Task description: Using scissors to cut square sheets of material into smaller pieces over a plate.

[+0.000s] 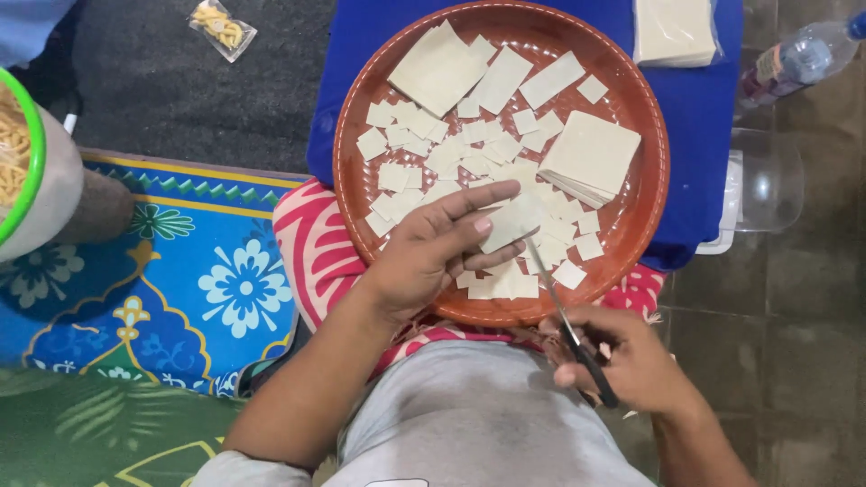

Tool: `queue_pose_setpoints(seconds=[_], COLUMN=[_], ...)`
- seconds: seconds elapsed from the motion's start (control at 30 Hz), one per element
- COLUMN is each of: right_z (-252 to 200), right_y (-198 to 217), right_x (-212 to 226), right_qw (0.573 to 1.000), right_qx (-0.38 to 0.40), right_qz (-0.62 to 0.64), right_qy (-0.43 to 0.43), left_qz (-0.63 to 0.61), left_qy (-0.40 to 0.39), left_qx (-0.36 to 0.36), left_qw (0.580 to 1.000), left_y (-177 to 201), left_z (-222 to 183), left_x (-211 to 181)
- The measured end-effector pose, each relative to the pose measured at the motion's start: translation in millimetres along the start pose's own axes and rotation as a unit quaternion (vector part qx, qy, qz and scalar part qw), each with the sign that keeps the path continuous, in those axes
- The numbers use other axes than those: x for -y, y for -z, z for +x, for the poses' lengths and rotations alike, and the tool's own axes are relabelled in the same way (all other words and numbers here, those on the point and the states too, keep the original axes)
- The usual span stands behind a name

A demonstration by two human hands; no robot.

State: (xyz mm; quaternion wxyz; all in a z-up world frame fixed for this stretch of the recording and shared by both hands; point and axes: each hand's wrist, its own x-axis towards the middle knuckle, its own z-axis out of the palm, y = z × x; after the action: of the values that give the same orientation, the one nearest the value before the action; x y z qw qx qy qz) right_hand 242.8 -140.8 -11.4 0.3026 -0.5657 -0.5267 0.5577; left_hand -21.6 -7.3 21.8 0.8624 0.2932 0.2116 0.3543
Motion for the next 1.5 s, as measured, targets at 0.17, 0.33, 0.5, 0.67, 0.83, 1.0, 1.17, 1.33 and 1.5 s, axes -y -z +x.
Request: queue_pose_setpoints(seconds=[0.17,0.33,0.5,0.67,0.83,1.0,1.17,1.33,1.5], right_z=[-4.1,-4.5,-8.5,-9.1,-9.2,-8.4,-8.0,-9.2,-8.1], right_y=[-6.8,-3.0,3.6,6.7,5.2,3.6,7.1,10.0,9.7], right_x=[7.6,4.8,-5.0,-8.5,-20.9,-14.7,-18.4,-26.5,-28.1], right_qw=[0.999,1.0,0.988,0.993,0.992,0.99,0.997,0.995,0.996], right_qx=[0.028,0.024,0.06,0.041,0.033,0.04,0.017,0.017,0.012], right_qz=[-0.005,0.014,0.129,0.102,0.111,0.133,0.074,0.091,0.09], right_qy=[0.023,0.0,0.056,0.037,0.042,0.034,0.031,0.029,0.018], left_qz=[0.036,0.059,0.079,0.083,0.095,0.09,0.11,0.096,0.115], left_qy=[-0.008,-0.013,-0.018,-0.011,0.011,0.01,0.031,0.04,0.025], left_qx=[0.013,0.031,0.059,0.063,0.052,0.045,0.024,0.032,0.034], left_qw=[0.999,0.998,0.995,0.995,0.994,0.995,0.993,0.994,0.992], left_y=[-8.9,-12.2,-11.7,-13.1,-17.2,-19.9,-22.5,-17.0,-20.7], left_z=[-0.8,-0.9,3.1,5.2,4.9,3.8,4.9,6.2,5.7], left_x=[-10.6,-14.5,-13.5,-14.6,-11.0,-14.5,-14.8,-10.0,-14.5])
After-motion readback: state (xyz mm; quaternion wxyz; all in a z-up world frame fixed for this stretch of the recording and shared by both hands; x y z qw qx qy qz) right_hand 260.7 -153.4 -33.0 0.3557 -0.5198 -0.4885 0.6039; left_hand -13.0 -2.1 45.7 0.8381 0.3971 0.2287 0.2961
